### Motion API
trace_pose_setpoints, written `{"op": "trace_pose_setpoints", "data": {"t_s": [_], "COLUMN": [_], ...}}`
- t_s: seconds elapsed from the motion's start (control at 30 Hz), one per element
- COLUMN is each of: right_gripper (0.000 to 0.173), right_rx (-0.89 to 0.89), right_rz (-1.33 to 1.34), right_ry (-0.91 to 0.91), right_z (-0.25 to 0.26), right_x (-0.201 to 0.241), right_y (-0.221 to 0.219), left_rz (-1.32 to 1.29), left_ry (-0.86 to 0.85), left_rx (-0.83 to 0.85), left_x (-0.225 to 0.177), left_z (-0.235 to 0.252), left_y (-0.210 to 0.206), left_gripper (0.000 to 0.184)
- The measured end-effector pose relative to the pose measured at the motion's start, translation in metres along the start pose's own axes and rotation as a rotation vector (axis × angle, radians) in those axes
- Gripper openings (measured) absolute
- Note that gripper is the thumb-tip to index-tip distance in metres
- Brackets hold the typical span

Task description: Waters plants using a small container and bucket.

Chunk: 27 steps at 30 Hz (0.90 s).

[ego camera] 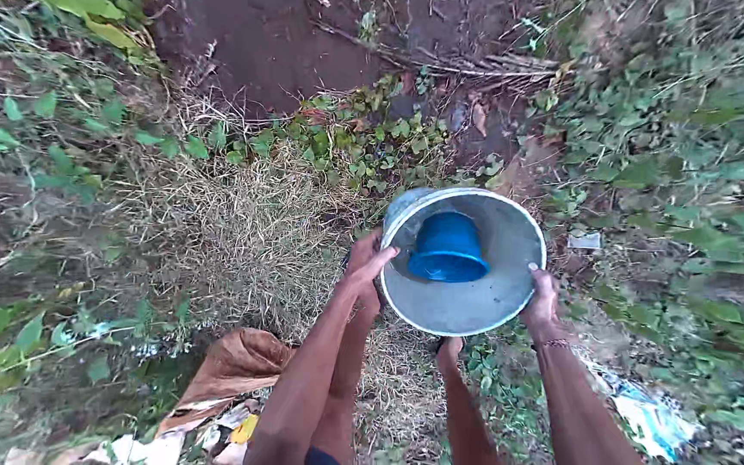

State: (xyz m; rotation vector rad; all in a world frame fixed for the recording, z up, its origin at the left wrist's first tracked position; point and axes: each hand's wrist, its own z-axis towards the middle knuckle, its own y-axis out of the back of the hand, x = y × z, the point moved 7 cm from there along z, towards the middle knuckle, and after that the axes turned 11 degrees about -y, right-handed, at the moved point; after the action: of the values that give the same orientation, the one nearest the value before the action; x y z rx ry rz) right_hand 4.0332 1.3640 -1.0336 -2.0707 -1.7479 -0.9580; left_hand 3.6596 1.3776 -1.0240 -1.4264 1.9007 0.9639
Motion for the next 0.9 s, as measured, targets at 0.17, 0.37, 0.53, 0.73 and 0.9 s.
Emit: {"op": "trace_pose_setpoints", "data": {"t_s": [0.17, 0.37, 0.53, 0.73, 0.9], "right_gripper": [0.038, 0.059, 0.039, 0.030, 0.026], "right_rx": [-0.075, -0.208, 0.084, 0.658, 0.802], "right_rz": [0.033, -0.910, -1.370, -1.867, -2.146], "right_ry": [0.021, 0.226, 1.009, 1.314, 1.130], "right_z": [0.023, -0.017, -0.082, 0.005, 0.054], "right_x": [-0.002, 0.062, 0.097, 0.040, 0.054], "right_y": [-0.026, -0.009, -0.108, -0.159, -0.190], "left_rz": [0.040, 0.036, 0.083, 0.286, 0.299], "left_ry": [-0.069, -0.085, -0.048, 0.042, 0.018], "left_rx": [0.005, 0.028, 0.049, 0.135, 0.157], "left_x": [0.015, 0.005, -0.014, -0.031, -0.031], "left_z": [0.051, 0.053, 0.058, 0.061, 0.060], "left_y": [0.025, 0.027, 0.044, 0.052, 0.049], "left_gripper": [0.037, 0.035, 0.041, 0.047, 0.051]}}
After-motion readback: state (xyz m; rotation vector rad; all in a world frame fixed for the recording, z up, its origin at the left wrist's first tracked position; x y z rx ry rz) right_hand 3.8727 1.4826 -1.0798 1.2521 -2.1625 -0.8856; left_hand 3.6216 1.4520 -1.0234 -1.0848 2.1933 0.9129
